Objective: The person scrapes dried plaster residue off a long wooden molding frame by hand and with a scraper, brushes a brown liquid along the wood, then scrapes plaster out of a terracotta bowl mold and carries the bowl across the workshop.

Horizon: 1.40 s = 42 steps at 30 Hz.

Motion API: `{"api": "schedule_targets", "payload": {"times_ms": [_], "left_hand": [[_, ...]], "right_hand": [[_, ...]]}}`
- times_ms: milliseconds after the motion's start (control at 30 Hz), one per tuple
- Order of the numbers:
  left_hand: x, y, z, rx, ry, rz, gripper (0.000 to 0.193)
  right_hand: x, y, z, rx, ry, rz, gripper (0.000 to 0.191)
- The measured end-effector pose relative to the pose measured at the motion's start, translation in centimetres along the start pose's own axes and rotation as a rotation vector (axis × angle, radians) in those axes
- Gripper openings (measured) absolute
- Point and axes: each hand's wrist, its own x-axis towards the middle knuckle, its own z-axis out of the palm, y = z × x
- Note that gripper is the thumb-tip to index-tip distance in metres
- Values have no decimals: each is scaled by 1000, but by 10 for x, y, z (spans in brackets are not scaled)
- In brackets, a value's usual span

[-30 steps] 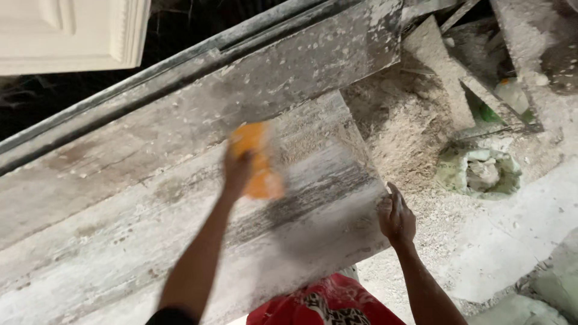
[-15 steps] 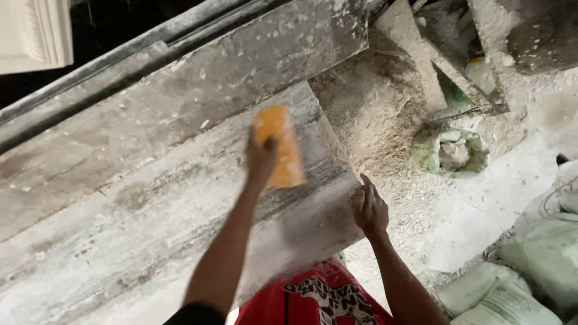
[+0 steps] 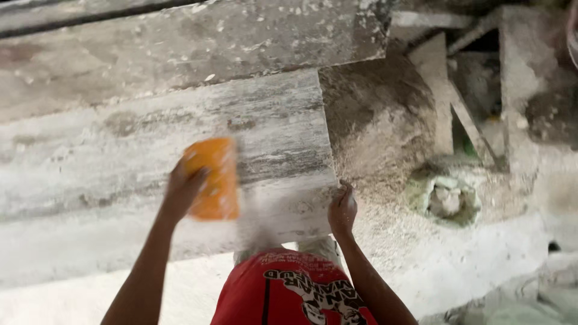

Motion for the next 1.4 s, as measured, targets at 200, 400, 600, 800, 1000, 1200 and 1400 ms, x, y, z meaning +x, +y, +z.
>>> {"api": "schedule_targets", "payload": {"times_ms": [200,400,600,800,1000,1200,1400], "left_hand": [[-76,-77,141,97,81,23,33],[-22,-29,359,479,144,323,56],[-1,15,290,742,445,72,47],[-4,21,337,754,-186,193,60],[-106,-25,106,415,158,249,63],[-293,-84,-114,-253,290,395,48],[-451,-138,-296,-107,954,7,45]], "right_hand": [[37,16,-55,703,-559,777,59],[60,36,-113,613,-544,788,66],[91,56,-138,308,-434,473,66],[89,-25,-79,-182,-88,-128,62],[-8,-121,22,94,-219,-310,64],[-248,-212,183,527,-1197,509,71],[-454,-269,297,384,-1864,518,77]]}}
